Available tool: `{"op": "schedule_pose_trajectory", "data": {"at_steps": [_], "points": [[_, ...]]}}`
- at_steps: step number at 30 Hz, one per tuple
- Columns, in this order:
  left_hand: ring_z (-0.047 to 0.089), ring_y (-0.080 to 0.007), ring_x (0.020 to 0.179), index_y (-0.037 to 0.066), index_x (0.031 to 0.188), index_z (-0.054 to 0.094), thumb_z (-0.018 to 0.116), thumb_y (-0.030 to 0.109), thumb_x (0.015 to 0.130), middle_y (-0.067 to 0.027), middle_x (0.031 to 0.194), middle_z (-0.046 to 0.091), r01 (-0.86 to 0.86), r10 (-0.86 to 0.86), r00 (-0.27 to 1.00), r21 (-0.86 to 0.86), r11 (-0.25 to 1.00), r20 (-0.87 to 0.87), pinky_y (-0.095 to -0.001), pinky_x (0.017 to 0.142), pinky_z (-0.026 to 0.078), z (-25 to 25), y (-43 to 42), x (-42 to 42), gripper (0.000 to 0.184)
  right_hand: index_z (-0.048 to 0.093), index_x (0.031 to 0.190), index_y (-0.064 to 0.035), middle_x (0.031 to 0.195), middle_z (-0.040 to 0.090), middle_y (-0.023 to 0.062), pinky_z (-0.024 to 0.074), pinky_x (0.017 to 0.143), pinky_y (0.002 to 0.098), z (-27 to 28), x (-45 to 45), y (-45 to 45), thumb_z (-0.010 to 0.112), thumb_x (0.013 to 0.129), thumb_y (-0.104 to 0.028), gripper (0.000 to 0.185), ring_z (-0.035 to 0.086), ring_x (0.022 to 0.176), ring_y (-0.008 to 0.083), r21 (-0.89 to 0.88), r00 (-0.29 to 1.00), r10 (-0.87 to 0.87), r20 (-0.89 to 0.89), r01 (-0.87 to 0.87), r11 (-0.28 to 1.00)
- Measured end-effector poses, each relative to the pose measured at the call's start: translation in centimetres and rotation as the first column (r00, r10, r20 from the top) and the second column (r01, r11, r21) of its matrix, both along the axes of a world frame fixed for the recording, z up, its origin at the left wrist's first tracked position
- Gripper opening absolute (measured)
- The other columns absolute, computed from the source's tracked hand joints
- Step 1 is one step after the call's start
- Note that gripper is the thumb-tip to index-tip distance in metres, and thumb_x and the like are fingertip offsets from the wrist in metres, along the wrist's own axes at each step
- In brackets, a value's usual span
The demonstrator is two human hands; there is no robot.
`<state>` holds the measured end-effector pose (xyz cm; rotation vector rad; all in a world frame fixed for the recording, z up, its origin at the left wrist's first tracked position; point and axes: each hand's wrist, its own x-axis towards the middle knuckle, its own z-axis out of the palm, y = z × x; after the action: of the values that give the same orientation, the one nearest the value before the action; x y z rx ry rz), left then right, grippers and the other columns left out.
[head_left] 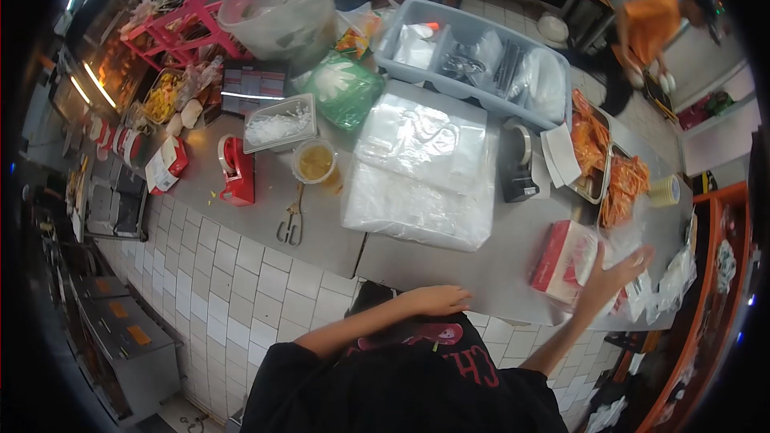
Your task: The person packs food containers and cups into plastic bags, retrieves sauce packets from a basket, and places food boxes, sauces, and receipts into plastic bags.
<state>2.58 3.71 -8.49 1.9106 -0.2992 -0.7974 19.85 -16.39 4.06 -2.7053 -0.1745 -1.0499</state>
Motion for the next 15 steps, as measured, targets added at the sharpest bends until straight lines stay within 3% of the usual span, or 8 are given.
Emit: {"op": "schedule_pose_trajectory", "data": {"at_steps": [1,3,5,6,7,9,13,15], "points": [[0.046,-0.0356,0.113,0.004,0.126,0.042,0.039,0.035,0.093,-0.0199,0.126,0.045,-0.014,0.014,1.0,0.002,1.0,0.001,-0.0404,0.095,0.036,-0.7,0.8,-1.0,0.045,0.039,0.128,-0.0009,0.129,0.04,0.0179,0.0333,0.094,0.0422,1.6,-0.6,4.3,0.064,0.078,-0.016,0.058,0.037,0.12,0.0323,0.058,0.986,0.121,0.117,-0.128,0.99],[0.053,-0.0344,0.103,0.004,0.118,0.048,0.039,0.034,0.093,-0.018,0.113,0.055,-0.231,0.231,0.973,0.024,0.973,0.007,-0.0406,0.089,0.041,-2.4,2.6,-3.7,0.04,0.049,0.116,-0.0021,0.118,0.049,0.0137,0.0359,0.092,0.0388,-0.6,-1.0,10.7,0.062,0.078,-0.009,0.041,0.045,0.112,0.0298,0.359,0.863,0.486,-0.137,-0.414,0.837],[0.055,-0.0322,0.099,0.003,0.117,0.049,0.04,0.032,0.093,-0.0174,0.108,0.057,-0.366,0.366,0.931,0.018,0.931,-0.002,-0.0391,0.087,0.042,-2.2,4.5,-5.9,0.038,0.059,0.096,-0.0039,0.099,0.058,0.0092,0.0456,0.077,0.0305,-5.7,1.5,17.3,0.068,0.074,-0.007,0.024,0.056,0.093,0.0213,0.546,0.419,0.875,-0.242,-0.687,0.48],[0.058,-0.03,0.096,0.002,0.116,0.049,0.04,0.03,0.093,-0.0168,0.103,0.06,-0.482,0.482,0.876,0.008,0.876,-0.016,-0.0377,0.084,0.044,-2.0,5.4,-6.8,0.036,0.06,0.094,-0.0035,0.096,0.058,0.0097,0.0467,0.073,0.0302,-9.7,2.4,20.9,0.071,0.071,-0.009,0.027,0.057,0.09,0.0218,0.788,0.201,0.959,-0.199,-0.548,0.279],[0.058,-0.03,0.096,0.002,0.116,0.049,0.04,0.03,0.093,-0.0168,0.103,0.06,-0.49,0.49,0.872,0.014,0.872,-0.013,-0.0377,0.084,0.044,-1.8,6.2,-7.5,0.036,0.062,0.088,-0.0024,0.09,0.059,0.0099,0.046,0.071,0.0315,-12.7,2.6,24.2,0.072,0.069,-0.007,0.022,0.058,0.083,0.0231,0.769,0.252,0.95,-0.185,-0.565,0.3],[0.06,-0.0236,0.091,0.002,0.113,0.05,0.04,0.026,0.093,-0.014,0.096,0.062,-0.633,0.613,0.765,-0.051,0.773,-0.196,-0.034,0.082,0.045,-1.5,7.7,-8.3,0.033,0.062,0.088,-0.0014,0.082,0.06,0.012,0.0458,0.065,0.0333,-17.1,4.3,27.5,0.071,0.07,-0.01,0.022,0.058,0.074,0.026,0.414,0.285,0.927,-0.243,-0.834,0.364],[0.06,-0.0192,0.087,0.001,0.103,0.056,0.043,0.021,0.092,-0.0122,0.092,0.062,-0.781,0.781,0.624,-0.013,0.624,-0.029,-0.0313,0.08,0.045,-0.3,9.9,-6.0,0.026,0.06,0.087,0.0008,0.074,0.058,0.0144,0.0441,0.063,0.0352,-17.5,6.8,29.5,0.065,0.076,-0.012,0.018,0.057,0.069,0.0295,0.446,0.124,0.883,-0.452,-0.826,0.344],[0.059,-0.0286,0.086,0.001,0.1,0.057,0.045,0.016,0.09,-0.0149,0.091,0.061,-0.792,0.756,0.574,-0.02,0.61,0.313,-0.0355,0.079,0.046,0.6,10.8,-2.2,0.022,0.057,0.086,0.0025,0.067,0.056,0.0163,0.0426,0.063,0.0345,-15.8,7.4,30.1,0.057,0.082,-0.014,0.017,0.055,0.067,0.0294,0.498,0.066,0.903,-0.425,-0.815,0.295]]}}
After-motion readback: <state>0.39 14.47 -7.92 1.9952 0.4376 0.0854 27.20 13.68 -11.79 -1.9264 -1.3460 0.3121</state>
